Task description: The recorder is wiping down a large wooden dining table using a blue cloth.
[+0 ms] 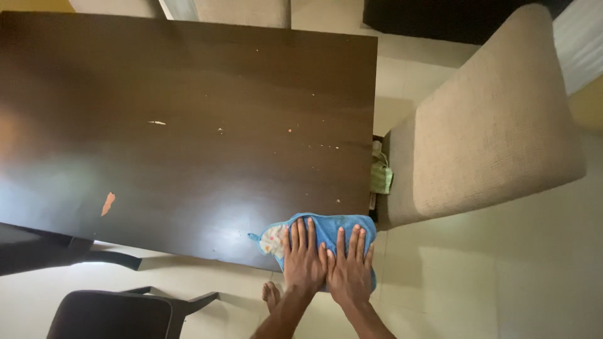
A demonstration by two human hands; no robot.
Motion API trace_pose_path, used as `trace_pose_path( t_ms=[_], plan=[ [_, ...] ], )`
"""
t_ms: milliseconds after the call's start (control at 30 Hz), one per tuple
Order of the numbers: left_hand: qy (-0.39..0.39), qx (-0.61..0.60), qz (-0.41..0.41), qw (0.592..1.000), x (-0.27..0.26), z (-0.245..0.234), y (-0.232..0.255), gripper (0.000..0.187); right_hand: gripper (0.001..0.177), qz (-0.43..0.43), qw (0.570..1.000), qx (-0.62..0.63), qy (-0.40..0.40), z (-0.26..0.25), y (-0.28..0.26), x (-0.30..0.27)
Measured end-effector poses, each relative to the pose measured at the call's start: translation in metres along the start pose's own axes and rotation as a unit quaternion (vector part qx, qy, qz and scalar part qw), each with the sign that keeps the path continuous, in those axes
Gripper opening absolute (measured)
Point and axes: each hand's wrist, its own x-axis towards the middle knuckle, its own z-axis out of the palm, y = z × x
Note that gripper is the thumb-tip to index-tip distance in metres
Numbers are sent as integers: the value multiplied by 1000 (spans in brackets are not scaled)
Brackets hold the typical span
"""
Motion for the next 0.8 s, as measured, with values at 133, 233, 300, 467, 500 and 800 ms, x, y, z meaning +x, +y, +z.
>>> trace_pose_path(
  t_ms=[133,233,300,467,500,800],
  plan=[
    [-3,7,31,999,13,3,-5,72,72,-7,999,-7,-31,5,5,15],
    [-29,-22,7,999,31,4,-4,71,68,14,999,-21,-41,6,6,33],
    [-27,-41,-9,999,41,15,-7,70,68,7,999,-36,-25,15,11,44],
    [12,-21,1,1000,71,39,-14,71,71,14,999,-41,-31,26,19,77],
    [28,-17,7,999,77,46,-17,71,73,13,998,-46,-33,31,21,84],
    [49,-36,-17,998,128,65,-21,71,74,23,999,-46,-10,41,28,136]
  ],
)
